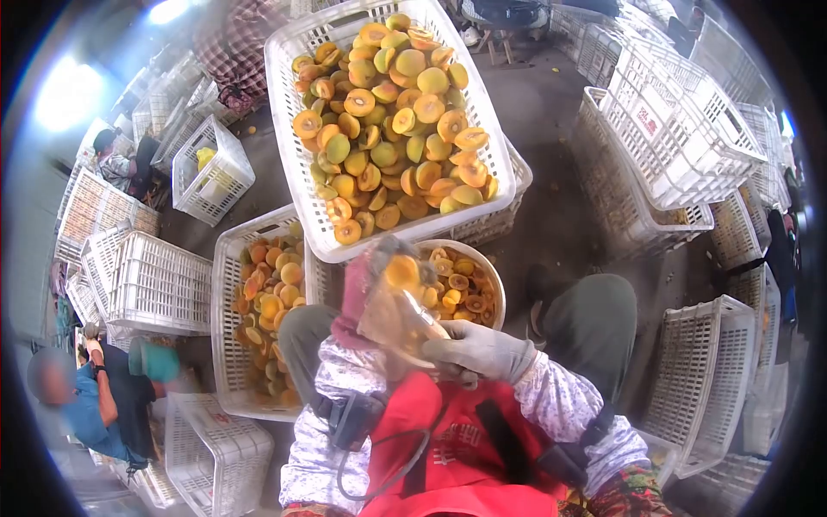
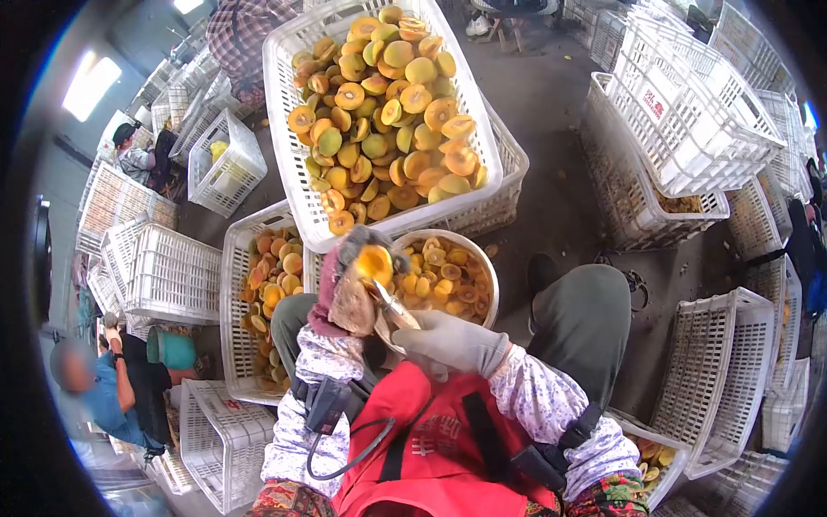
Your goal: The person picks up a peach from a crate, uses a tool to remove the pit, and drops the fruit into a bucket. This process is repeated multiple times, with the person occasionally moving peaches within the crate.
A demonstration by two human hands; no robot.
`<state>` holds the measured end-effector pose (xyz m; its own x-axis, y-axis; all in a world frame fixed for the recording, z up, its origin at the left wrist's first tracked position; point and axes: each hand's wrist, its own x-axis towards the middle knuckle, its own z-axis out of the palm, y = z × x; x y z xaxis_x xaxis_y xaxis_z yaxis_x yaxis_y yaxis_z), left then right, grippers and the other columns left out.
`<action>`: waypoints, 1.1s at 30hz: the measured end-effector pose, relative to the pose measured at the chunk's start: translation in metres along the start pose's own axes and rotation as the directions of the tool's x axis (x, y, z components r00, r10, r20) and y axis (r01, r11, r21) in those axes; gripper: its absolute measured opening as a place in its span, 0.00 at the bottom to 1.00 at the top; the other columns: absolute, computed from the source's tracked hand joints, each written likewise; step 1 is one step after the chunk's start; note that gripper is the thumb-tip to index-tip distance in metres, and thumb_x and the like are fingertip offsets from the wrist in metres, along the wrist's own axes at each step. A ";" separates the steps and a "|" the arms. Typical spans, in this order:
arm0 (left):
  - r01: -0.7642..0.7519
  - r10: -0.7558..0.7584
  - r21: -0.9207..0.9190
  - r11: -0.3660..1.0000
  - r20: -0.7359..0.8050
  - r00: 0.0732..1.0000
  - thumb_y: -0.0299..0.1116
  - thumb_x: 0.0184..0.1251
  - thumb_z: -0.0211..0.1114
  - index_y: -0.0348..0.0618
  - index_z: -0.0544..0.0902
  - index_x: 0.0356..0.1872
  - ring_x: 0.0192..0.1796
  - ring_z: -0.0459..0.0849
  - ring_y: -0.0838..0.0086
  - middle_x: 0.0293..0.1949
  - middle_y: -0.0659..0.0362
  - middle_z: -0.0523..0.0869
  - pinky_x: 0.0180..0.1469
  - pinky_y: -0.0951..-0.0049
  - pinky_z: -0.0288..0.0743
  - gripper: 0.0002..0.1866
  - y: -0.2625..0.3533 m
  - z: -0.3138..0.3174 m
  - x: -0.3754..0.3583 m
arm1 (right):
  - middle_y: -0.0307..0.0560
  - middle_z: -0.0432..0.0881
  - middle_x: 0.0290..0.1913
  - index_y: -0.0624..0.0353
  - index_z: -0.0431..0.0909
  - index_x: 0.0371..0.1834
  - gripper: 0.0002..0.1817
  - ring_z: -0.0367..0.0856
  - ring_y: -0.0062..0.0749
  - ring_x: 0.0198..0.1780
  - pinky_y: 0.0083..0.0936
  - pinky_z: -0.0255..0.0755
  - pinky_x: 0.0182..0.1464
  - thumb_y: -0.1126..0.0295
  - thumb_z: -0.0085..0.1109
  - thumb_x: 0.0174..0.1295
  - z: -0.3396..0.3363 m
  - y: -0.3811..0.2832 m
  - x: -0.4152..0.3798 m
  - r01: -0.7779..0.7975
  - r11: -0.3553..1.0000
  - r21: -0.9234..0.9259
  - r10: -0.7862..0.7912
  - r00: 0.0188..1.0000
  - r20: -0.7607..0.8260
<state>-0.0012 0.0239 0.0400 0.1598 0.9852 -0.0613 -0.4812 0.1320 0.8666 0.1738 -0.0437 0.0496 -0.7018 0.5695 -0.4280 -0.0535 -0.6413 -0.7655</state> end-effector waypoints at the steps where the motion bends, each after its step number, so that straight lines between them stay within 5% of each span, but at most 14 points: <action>1: -0.078 0.080 0.029 0.997 -0.060 0.995 0.38 0.71 0.60 0.34 0.79 0.53 0.39 0.84 0.67 0.36 0.55 0.84 0.42 0.67 0.81 0.18 0.004 -0.010 0.003 | 0.34 0.70 0.19 0.59 0.71 0.36 0.13 0.68 0.17 0.16 0.19 0.62 0.17 0.60 0.54 0.69 -0.001 0.001 0.000 0.003 1.000 -0.003 -0.003 1.000 0.003; 4: -0.290 0.344 0.283 0.914 -0.163 0.925 0.37 0.71 0.59 0.34 0.79 0.53 0.40 0.84 0.67 0.37 0.55 0.84 0.44 0.68 0.80 0.17 0.046 -0.062 0.006 | 0.42 0.75 0.19 0.60 0.69 0.37 0.15 0.75 0.28 0.17 0.27 0.69 0.20 0.58 0.56 0.67 -0.018 0.024 0.000 0.041 0.893 -0.449 -0.154 0.964 -0.217; 6: -0.322 0.468 0.574 0.752 -0.122 0.875 0.37 0.71 0.59 0.34 0.79 0.53 0.40 0.84 0.67 0.37 0.55 0.84 0.45 0.68 0.80 0.17 0.083 -0.111 0.001 | 0.53 0.79 0.21 0.61 0.68 0.37 0.16 0.81 0.44 0.22 0.38 0.73 0.25 0.58 0.56 0.65 -0.038 0.051 0.006 0.018 0.138 -0.990 -0.598 0.798 -0.069; 8: -0.125 0.452 0.883 0.452 -0.106 0.886 0.36 0.67 0.62 0.35 0.79 0.53 0.44 0.84 0.62 0.42 0.54 0.85 0.51 0.66 0.78 0.19 0.120 -0.129 -0.006 | 0.58 0.80 0.23 0.61 0.67 0.38 0.17 0.82 0.53 0.27 0.47 0.74 0.29 0.58 0.56 0.63 -0.024 0.037 -0.002 -0.177 0.194 -0.965 -0.564 0.784 -0.258; 10: 0.128 0.559 0.901 -0.415 0.141 0.817 0.37 0.62 0.66 0.36 0.79 0.54 0.49 0.83 0.57 0.48 0.50 0.84 0.55 0.61 0.75 0.22 0.135 -0.105 -0.014 | 0.55 0.81 0.22 0.61 0.67 0.39 0.16 0.83 0.52 0.26 0.47 0.74 0.29 0.58 0.55 0.63 -0.021 0.036 0.000 -0.334 0.274 -0.902 -0.473 0.770 -0.429; 13: -0.192 0.436 0.969 -0.157 0.243 0.866 0.37 0.58 0.68 0.38 0.79 0.55 0.55 0.80 0.53 0.52 0.45 0.82 0.60 0.60 0.71 0.24 0.122 -0.058 0.018 | 0.54 0.80 0.22 0.59 0.69 0.40 0.14 0.82 0.51 0.26 0.46 0.75 0.29 0.60 0.56 0.63 -0.020 0.031 0.000 -0.246 0.282 -0.927 -0.576 0.730 -0.369; 15: -0.126 0.217 0.989 0.072 0.108 0.970 0.38 0.58 0.67 0.40 0.80 0.55 0.59 0.77 0.54 0.55 0.45 0.80 0.63 0.62 0.69 0.24 0.094 0.001 0.050 | 0.54 0.80 0.22 0.59 0.70 0.40 0.13 0.82 0.50 0.25 0.45 0.75 0.28 0.61 0.56 0.62 -0.017 0.022 -0.005 -0.206 0.303 -0.931 -0.627 0.692 -0.357; 19: -0.036 -0.033 0.983 -0.182 0.031 0.999 0.45 0.61 0.62 0.43 0.69 0.67 0.66 0.72 0.54 0.65 0.45 0.73 0.69 0.63 0.65 0.33 0.011 0.006 0.156 | 0.54 0.79 0.21 0.59 0.71 0.40 0.11 0.82 0.49 0.25 0.43 0.75 0.27 0.64 0.57 0.62 -0.022 0.019 -0.015 -0.187 0.341 -0.921 -0.682 0.625 -0.380; 23: -0.013 0.012 0.948 -0.317 0.017 1.000 0.40 0.60 0.62 0.41 0.70 0.66 0.66 0.72 0.54 0.65 0.46 0.74 0.70 0.63 0.63 0.31 -0.029 -0.009 0.182 | 0.55 0.80 0.22 0.58 0.72 0.42 0.12 0.82 0.50 0.25 0.43 0.75 0.27 0.64 0.59 0.62 -0.023 0.008 -0.024 -0.145 0.410 -0.901 -0.680 0.610 -0.407; 25: -0.172 0.156 0.983 0.061 0.161 0.975 0.32 0.58 0.62 0.38 0.73 0.61 0.59 0.79 0.59 0.58 0.47 0.79 0.65 0.66 0.70 0.28 -0.021 -0.027 0.183 | 0.55 0.80 0.23 0.58 0.72 0.42 0.12 0.82 0.50 0.26 0.43 0.75 0.28 0.65 0.59 0.61 -0.025 0.007 -0.023 -0.111 0.435 -0.894 -0.700 0.583 -0.413; 26: -0.099 0.161 0.847 0.523 0.017 0.987 0.25 0.58 0.60 0.38 0.75 0.58 0.48 0.84 0.68 0.50 0.51 0.84 0.55 0.72 0.76 0.24 -0.021 -0.036 0.177 | 0.56 0.80 0.24 0.58 0.72 0.43 0.12 0.82 0.51 0.26 0.43 0.75 0.28 0.66 0.60 0.61 -0.027 0.006 -0.020 -0.067 0.460 -0.885 -0.717 0.560 -0.415; 28: 0.010 0.008 0.335 0.942 -0.050 0.999 0.20 0.59 0.58 0.39 0.75 0.59 0.43 0.83 0.74 0.44 0.54 0.84 0.48 0.77 0.78 0.23 -0.006 -0.050 0.151 | 0.56 0.80 0.24 0.58 0.72 0.43 0.11 0.82 0.52 0.26 0.43 0.75 0.29 0.67 0.60 0.61 -0.026 0.002 -0.011 -0.005 0.487 -0.873 -0.735 0.538 -0.413; 31: 0.109 -0.108 0.113 0.988 -0.019 0.994 0.22 0.65 0.58 0.40 0.74 0.59 0.43 0.83 0.74 0.42 0.56 0.84 0.44 0.77 0.79 0.21 0.002 -0.038 0.084 | 0.53 0.79 0.19 0.60 0.71 0.44 0.14 0.82 0.46 0.23 0.40 0.74 0.27 0.64 0.59 0.61 -0.015 -0.003 0.002 0.069 0.403 -0.912 -0.823 0.462 -0.329; 33: -0.061 0.071 0.368 0.928 -0.013 0.997 0.26 0.65 0.60 0.37 0.73 0.58 0.47 0.83 0.67 0.45 0.52 0.83 0.48 0.72 0.79 0.20 0.002 -0.001 0.028 | 0.53 0.80 0.21 0.60 0.73 0.45 0.15 0.83 0.47 0.25 0.40 0.75 0.29 0.64 0.60 0.60 -0.007 0.000 0.007 0.018 0.400 -0.916 -0.802 0.492 -0.340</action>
<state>0.0010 0.0514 0.0396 0.1146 0.9934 -0.0062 -0.1389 0.0222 0.9901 0.1738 -0.0359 0.0431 -0.0607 0.9689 0.2401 0.6167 0.2255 -0.7542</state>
